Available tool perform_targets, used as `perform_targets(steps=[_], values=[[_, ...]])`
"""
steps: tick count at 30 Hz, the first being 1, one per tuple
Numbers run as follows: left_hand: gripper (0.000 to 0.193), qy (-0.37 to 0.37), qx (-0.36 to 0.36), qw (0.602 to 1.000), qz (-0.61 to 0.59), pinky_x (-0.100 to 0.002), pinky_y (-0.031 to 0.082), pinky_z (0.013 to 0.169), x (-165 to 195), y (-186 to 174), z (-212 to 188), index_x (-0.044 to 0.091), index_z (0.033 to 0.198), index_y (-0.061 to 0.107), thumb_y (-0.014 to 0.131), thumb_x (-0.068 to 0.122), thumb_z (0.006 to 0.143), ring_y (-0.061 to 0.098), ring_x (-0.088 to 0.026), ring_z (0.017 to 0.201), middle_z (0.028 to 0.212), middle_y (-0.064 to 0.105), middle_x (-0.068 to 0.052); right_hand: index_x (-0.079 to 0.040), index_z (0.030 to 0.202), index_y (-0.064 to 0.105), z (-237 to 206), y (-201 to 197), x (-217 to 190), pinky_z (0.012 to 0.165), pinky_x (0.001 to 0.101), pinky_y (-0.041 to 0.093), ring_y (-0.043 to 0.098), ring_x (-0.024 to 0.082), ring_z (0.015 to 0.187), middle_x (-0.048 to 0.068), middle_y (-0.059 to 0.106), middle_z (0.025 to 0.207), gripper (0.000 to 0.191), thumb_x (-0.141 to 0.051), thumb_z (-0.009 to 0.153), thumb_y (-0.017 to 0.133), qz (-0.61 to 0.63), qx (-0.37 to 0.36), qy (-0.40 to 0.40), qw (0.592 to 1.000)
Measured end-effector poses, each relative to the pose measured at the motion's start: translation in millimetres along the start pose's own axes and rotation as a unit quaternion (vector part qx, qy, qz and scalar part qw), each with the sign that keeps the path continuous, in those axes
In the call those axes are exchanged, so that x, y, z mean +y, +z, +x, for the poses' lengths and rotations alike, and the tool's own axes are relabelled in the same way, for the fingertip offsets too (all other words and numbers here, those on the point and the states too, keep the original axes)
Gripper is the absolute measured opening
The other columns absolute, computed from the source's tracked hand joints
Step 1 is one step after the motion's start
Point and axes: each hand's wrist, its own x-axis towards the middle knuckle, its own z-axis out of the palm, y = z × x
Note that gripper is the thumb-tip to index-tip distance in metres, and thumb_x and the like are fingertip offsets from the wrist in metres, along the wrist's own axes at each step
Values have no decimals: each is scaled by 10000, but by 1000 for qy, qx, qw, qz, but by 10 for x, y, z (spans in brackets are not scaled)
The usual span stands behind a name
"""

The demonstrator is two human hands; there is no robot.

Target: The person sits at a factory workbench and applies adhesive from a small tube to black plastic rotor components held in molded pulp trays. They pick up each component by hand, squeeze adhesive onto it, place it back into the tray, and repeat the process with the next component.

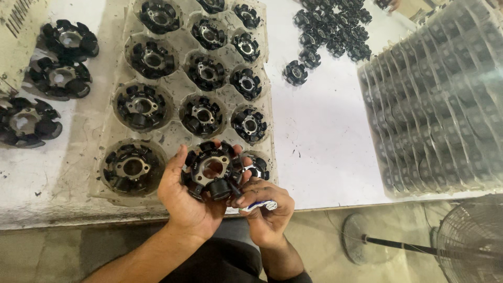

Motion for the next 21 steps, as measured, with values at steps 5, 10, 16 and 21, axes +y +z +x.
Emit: perform_targets(steps=[5,10,16,21], values=[[557,-1,-7,1000,3,-507,587,835,-7,-82,38,7,1160,614,464,509,971,697,-415,997,1097,684,-243,31,944,711,17,-95,-62,790,296,570,701,192,794,134,740,882,47,3,951,748,-37,-50,18,998],[398,184,-86,965,164,-543,607,834,178,-207,203,11,1212,607,493,355,1048,717,-393,973,1083,663,-192,77,1012,704,-79,-206,-56,607,270,556,758,247,806,176,720,946,140,-10,908,739,63,20,170,983],[239,193,-31,587,786,-465,548,701,638,-386,385,65,1113,737,580,110,939,680,-332,788,899,691,-158,87,1120,681,-165,-432,53,677,283,544,723,240,850,177,706,968,210,-69,993,739,85,73,78,991],[227,129,-121,197,964,-460,560,699,519,-304,366,119,976,749,706,145,754,697,-329,810,959,680,-98,73,1105,664,-239,-520,76,682,308,535,717,257,858,171,690,979,225,-104,997,751,92,109,77,987]])
